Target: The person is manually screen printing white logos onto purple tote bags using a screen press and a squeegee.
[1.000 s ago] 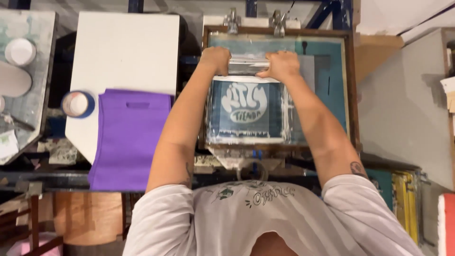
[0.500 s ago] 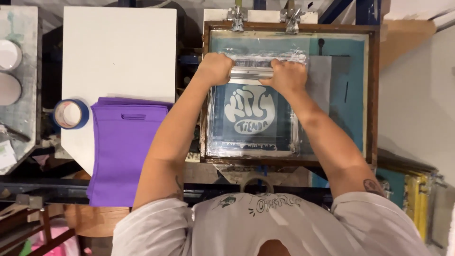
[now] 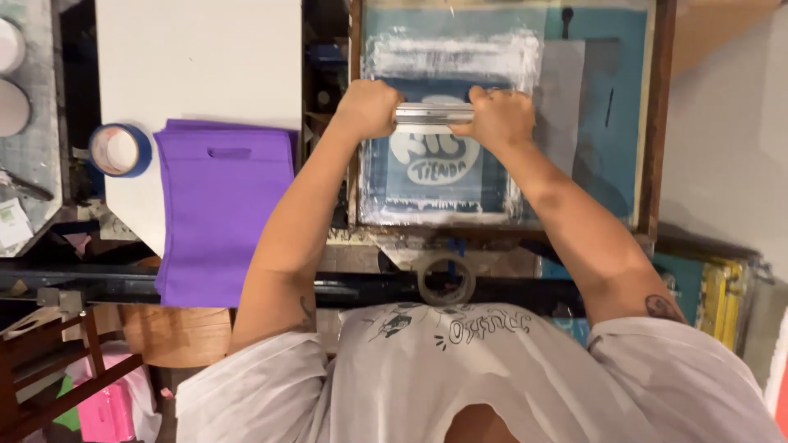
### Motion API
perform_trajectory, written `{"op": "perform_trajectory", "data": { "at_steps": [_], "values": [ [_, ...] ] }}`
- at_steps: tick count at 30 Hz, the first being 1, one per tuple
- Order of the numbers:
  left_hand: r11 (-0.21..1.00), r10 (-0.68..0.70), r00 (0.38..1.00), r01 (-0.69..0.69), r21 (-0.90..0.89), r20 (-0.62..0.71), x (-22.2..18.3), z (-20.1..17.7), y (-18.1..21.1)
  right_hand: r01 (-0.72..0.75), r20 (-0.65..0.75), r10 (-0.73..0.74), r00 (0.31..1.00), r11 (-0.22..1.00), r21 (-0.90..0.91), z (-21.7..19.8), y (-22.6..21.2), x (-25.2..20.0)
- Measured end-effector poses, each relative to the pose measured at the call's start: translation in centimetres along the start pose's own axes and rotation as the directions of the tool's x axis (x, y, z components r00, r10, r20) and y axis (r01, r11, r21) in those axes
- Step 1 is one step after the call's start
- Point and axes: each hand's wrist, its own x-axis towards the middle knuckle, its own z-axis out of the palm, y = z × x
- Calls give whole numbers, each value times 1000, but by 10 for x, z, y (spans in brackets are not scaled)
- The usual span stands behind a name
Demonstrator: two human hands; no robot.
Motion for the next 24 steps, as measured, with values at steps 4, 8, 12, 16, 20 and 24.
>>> {"op": "perform_trajectory", "data": {
  "at_steps": [4,8,12,16,20,24],
  "values": [
    [998,41,994,-46,51,101,-32,20,11,-18,62,27,998,990,-140,19,-13,-36],
    [997,71,996,-73,38,51,-62,24,29,20,84,-3,996,979,-205,8,-29,-61],
    [999,7,1000,-7,-33,-13,-88,44,44,42,9,-43,999,998,35,-43,-47,-84],
    [1000,-9,1000,9,-18,12,-101,60,54,41,1,-41,999,998,45,-56,-59,-100],
    [1000,-5,1000,5,1,10,-110,67,60,42,-41,-40,998,998,40,-47,-66,-113],
    [1000,-12,999,11,12,48,-113,77,61,29,-10,-29,1000,997,68,-57,-69,-120]
  ]
}}
